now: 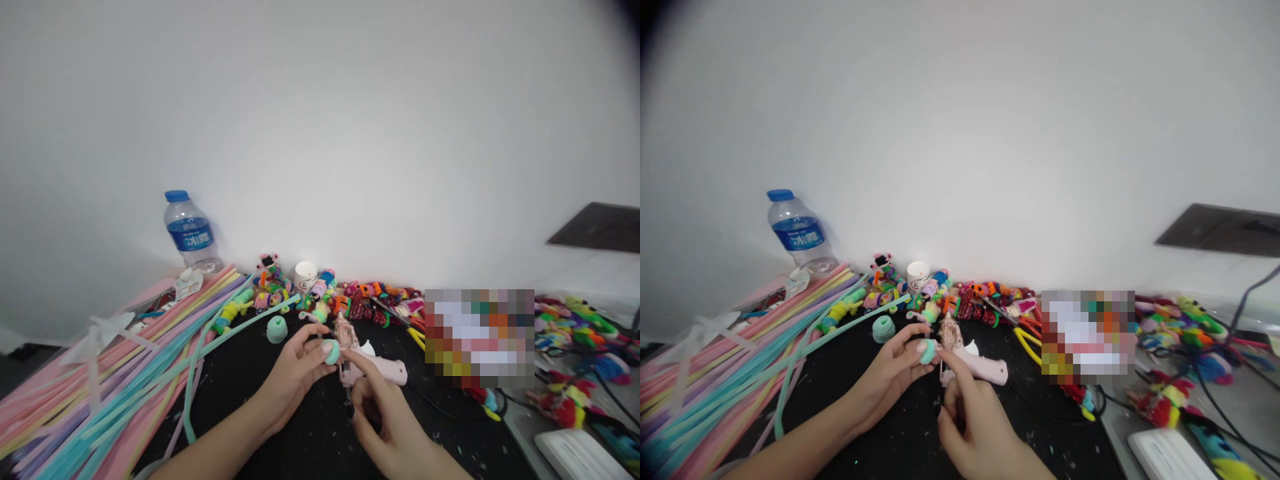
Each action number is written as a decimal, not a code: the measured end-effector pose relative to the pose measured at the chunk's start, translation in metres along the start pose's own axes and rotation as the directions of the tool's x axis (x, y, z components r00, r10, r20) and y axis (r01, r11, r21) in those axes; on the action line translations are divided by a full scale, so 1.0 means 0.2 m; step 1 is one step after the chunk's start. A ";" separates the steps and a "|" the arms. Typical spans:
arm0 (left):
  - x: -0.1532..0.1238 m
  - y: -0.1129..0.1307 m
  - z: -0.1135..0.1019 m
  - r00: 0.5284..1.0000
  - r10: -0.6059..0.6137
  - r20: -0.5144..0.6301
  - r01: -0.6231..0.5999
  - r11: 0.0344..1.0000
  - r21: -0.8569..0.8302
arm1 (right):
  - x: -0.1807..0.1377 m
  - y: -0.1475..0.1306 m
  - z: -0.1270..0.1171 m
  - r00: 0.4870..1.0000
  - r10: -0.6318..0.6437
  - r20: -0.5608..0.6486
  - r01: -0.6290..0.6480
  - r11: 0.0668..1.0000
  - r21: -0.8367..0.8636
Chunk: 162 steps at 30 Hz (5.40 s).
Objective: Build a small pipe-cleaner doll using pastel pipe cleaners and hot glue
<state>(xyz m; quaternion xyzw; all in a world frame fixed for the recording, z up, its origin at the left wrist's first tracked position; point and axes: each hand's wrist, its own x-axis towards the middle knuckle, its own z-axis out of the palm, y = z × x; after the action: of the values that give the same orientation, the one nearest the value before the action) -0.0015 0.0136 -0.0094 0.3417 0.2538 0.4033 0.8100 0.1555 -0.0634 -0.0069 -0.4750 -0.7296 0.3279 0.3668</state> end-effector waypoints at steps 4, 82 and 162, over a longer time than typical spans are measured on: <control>0.00 0.00 0.00 1.000 -0.009 -0.012 0.009 1.000 -0.017 | 0.00 0.01 0.00 1.000 -0.002 0.007 0.002 1.000 -0.024; 0.01 0.00 -0.03 0.999 -0.013 -0.047 0.013 1.000 0.012 | -0.02 0.01 -0.01 0.996 -0.049 -0.069 0.046 0.998 -0.049; 0.02 -0.01 -0.03 0.999 -0.012 -0.046 0.014 0.999 0.050 | -0.02 0.01 0.01 0.999 0.052 -0.010 -0.051 0.993 0.105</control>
<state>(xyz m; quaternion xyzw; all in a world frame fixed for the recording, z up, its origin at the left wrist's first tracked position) -0.0028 0.0178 -0.0159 0.3512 0.2845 0.3992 0.7978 0.1565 -0.0664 -0.0108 -0.4756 -0.6966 0.3722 0.3873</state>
